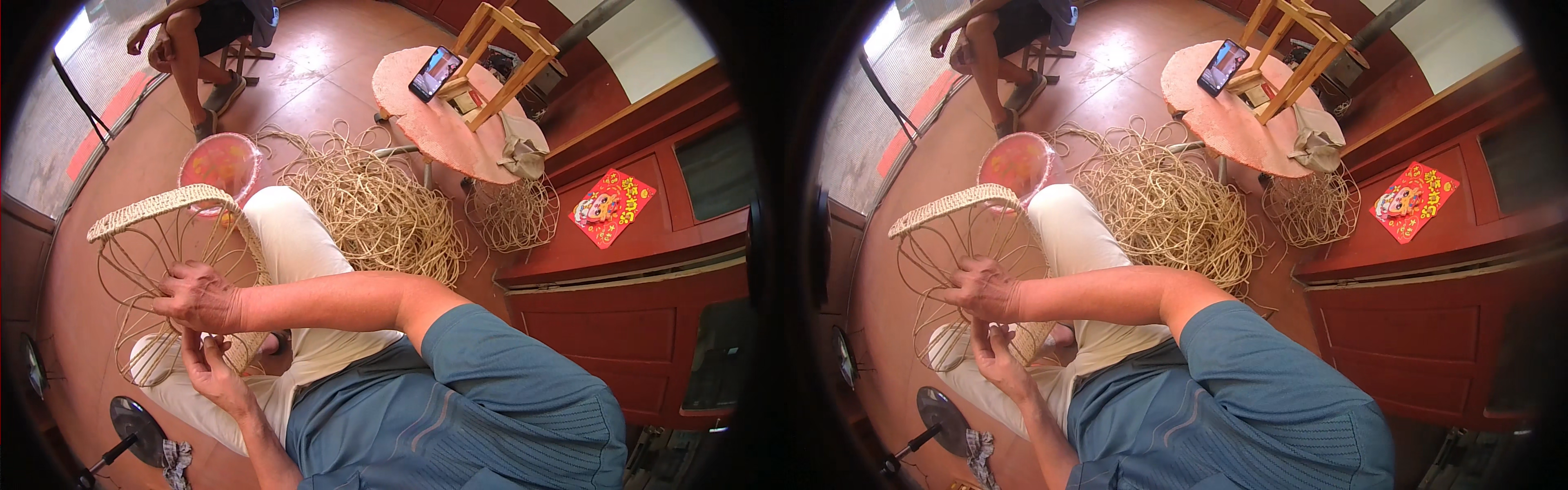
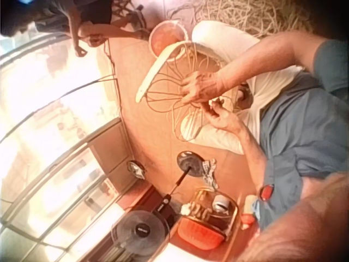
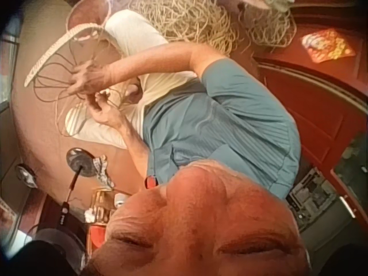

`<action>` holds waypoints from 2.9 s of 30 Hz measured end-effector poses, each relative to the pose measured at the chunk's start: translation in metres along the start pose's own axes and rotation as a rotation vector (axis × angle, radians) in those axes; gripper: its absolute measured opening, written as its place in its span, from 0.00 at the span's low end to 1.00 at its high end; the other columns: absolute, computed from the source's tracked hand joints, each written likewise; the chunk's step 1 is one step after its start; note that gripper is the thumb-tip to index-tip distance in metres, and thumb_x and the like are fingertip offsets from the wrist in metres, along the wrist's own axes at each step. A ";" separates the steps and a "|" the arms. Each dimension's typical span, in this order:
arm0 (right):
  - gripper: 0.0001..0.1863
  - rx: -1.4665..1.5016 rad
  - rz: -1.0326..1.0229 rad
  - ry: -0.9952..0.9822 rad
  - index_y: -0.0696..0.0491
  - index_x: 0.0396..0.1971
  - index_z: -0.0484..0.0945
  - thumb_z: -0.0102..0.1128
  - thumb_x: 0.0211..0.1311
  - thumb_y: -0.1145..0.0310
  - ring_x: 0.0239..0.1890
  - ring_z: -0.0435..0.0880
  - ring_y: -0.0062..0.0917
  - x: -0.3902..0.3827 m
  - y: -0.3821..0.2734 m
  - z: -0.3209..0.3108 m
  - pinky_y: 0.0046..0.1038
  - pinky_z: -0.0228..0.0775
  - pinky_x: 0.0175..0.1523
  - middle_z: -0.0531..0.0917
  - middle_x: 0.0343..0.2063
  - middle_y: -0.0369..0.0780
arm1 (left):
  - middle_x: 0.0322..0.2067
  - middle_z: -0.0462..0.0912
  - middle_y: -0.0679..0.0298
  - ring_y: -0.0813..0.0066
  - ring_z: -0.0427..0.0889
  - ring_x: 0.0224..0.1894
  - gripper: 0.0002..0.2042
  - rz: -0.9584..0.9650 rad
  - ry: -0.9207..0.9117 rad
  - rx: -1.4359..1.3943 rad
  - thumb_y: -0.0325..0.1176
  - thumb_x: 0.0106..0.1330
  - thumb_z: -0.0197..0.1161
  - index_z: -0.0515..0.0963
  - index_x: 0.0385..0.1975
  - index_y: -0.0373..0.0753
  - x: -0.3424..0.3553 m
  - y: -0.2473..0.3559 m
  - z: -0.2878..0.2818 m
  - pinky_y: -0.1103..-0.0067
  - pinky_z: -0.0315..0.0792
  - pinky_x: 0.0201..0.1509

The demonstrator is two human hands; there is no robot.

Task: Weaving rattan strands into a decorative structure or basket.

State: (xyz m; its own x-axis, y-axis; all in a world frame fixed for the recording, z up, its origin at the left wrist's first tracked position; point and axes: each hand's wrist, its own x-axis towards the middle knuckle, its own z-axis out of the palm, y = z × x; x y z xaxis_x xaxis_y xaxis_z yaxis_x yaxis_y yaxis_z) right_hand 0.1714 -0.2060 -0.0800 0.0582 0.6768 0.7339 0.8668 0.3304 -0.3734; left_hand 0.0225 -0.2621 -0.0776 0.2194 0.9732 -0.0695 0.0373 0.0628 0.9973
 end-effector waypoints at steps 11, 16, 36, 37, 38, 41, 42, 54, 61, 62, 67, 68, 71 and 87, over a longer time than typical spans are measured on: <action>0.08 0.048 0.071 -0.157 0.43 0.34 0.86 0.71 0.54 0.62 0.39 0.88 0.32 0.011 0.003 -0.012 0.39 0.77 0.48 0.88 0.26 0.33 | 0.79 0.67 0.49 0.60 0.78 0.71 0.34 0.200 0.048 0.008 0.26 0.82 0.56 0.51 0.85 0.36 0.008 0.007 0.027 0.71 0.80 0.65; 0.10 0.150 0.170 -0.357 0.46 0.39 0.87 0.70 0.57 0.66 0.40 0.92 0.40 0.030 0.001 -0.026 0.45 0.79 0.48 0.90 0.28 0.38 | 0.80 0.64 0.49 0.60 0.77 0.72 0.35 0.312 0.036 0.042 0.28 0.82 0.54 0.50 0.86 0.37 0.015 0.002 0.035 0.71 0.80 0.66; 0.22 0.382 0.518 -0.782 0.53 0.50 0.92 0.65 0.61 0.59 0.48 0.94 0.43 0.075 -0.002 -0.074 0.41 0.86 0.56 0.94 0.44 0.50 | 0.50 0.86 0.59 0.76 0.86 0.39 0.26 0.545 0.257 0.174 0.45 0.82 0.64 0.72 0.68 0.32 0.062 -0.013 0.037 0.82 0.78 0.34; 0.22 0.386 0.422 -0.756 0.54 0.51 0.91 0.61 0.63 0.60 0.48 0.94 0.44 0.070 0.005 -0.064 0.41 0.85 0.57 0.93 0.45 0.50 | 0.46 0.87 0.60 0.79 0.85 0.35 0.23 0.342 0.247 0.088 0.42 0.82 0.64 0.72 0.66 0.32 0.050 0.004 0.041 0.82 0.77 0.33; 0.22 0.351 0.337 -0.708 0.55 0.51 0.91 0.56 0.66 0.61 0.48 0.94 0.45 0.066 0.012 -0.062 0.42 0.84 0.57 0.93 0.45 0.51 | 0.42 0.88 0.62 0.81 0.85 0.32 0.20 0.154 0.215 -0.040 0.38 0.82 0.64 0.73 0.64 0.32 0.042 0.026 0.050 0.83 0.76 0.31; 0.24 0.382 0.350 -0.685 0.56 0.54 0.90 0.50 0.68 0.63 0.47 0.94 0.45 0.064 0.014 -0.060 0.43 0.84 0.57 0.93 0.44 0.52 | 0.34 0.88 0.65 0.85 0.83 0.28 0.12 0.091 0.249 0.027 0.31 0.81 0.63 0.75 0.57 0.33 0.037 0.037 0.050 0.84 0.75 0.30; 0.24 0.390 0.343 -0.692 0.56 0.54 0.90 0.50 0.68 0.63 0.47 0.94 0.45 0.063 0.013 -0.059 0.43 0.84 0.57 0.93 0.44 0.52 | 0.34 0.88 0.65 0.85 0.83 0.28 0.12 0.089 0.262 0.029 0.31 0.81 0.63 0.75 0.57 0.33 0.039 0.034 0.047 0.84 0.75 0.30; 0.21 0.374 0.011 -0.474 0.51 0.54 0.87 0.58 0.61 0.74 0.36 0.93 0.42 0.036 0.029 -0.048 0.41 0.86 0.45 0.92 0.33 0.45 | 0.28 0.83 0.67 0.87 0.76 0.23 0.07 0.087 0.180 -0.320 0.18 0.73 0.55 0.75 0.45 0.37 0.039 0.020 0.026 0.84 0.70 0.26; 0.16 0.333 -0.070 -0.436 0.48 0.52 0.81 0.68 0.64 0.69 0.38 0.91 0.44 0.026 0.033 -0.046 0.44 0.84 0.43 0.89 0.34 0.45 | 0.27 0.85 0.64 0.87 0.71 0.18 0.05 0.055 0.151 -0.488 0.22 0.78 0.59 0.74 0.47 0.38 0.036 0.023 0.028 0.86 0.64 0.20; 0.16 0.336 -0.070 -0.437 0.48 0.52 0.81 0.68 0.64 0.69 0.38 0.91 0.44 0.027 0.032 -0.045 0.44 0.84 0.43 0.89 0.34 0.45 | 0.27 0.85 0.64 0.87 0.71 0.18 0.05 0.055 0.154 -0.487 0.22 0.78 0.59 0.74 0.47 0.38 0.035 0.023 0.028 0.86 0.64 0.20; 0.21 0.257 -0.181 -0.412 0.48 0.49 0.81 0.81 0.59 0.60 0.37 0.89 0.46 0.028 0.036 -0.043 0.43 0.85 0.40 0.82 0.37 0.43 | 0.27 0.87 0.63 0.86 0.72 0.18 0.06 0.009 0.208 -0.342 0.26 0.79 0.61 0.74 0.50 0.35 0.033 0.025 0.030 0.83 0.68 0.22; 0.21 0.260 -0.183 -0.415 0.48 0.49 0.81 0.81 0.59 0.60 0.37 0.89 0.46 0.028 0.036 -0.043 0.43 0.85 0.40 0.82 0.37 0.43 | 0.27 0.87 0.63 0.86 0.72 0.18 0.06 0.008 0.212 -0.343 0.26 0.79 0.61 0.74 0.50 0.35 0.032 0.026 0.030 0.83 0.68 0.22; 0.22 0.230 -0.182 -0.476 0.47 0.48 0.81 0.81 0.59 0.58 0.37 0.90 0.45 0.031 0.036 -0.043 0.44 0.85 0.39 0.82 0.37 0.43 | 0.27 0.88 0.63 0.86 0.73 0.19 0.08 0.000 0.233 -0.242 0.27 0.80 0.61 0.75 0.52 0.33 0.031 0.029 0.031 0.82 0.69 0.23; 0.12 0.341 -0.084 -0.468 0.47 0.45 0.84 0.66 0.63 0.76 0.36 0.89 0.52 0.036 0.033 -0.041 0.50 0.81 0.41 0.83 0.35 0.48 | 0.24 0.80 0.73 0.88 0.70 0.27 0.12 -0.057 0.352 -0.078 0.35 0.79 0.67 0.87 0.43 0.29 0.025 0.026 0.042 0.80 0.66 0.31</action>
State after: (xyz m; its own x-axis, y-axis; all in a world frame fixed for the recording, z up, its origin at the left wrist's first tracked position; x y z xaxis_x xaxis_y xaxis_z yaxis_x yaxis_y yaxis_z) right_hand 0.2224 -0.1976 -0.0430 -0.2961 0.8320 0.4691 0.6463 0.5362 -0.5430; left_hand 0.0696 -0.2457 -0.0545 -0.1304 0.9833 -0.1270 -0.0381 0.1231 0.9917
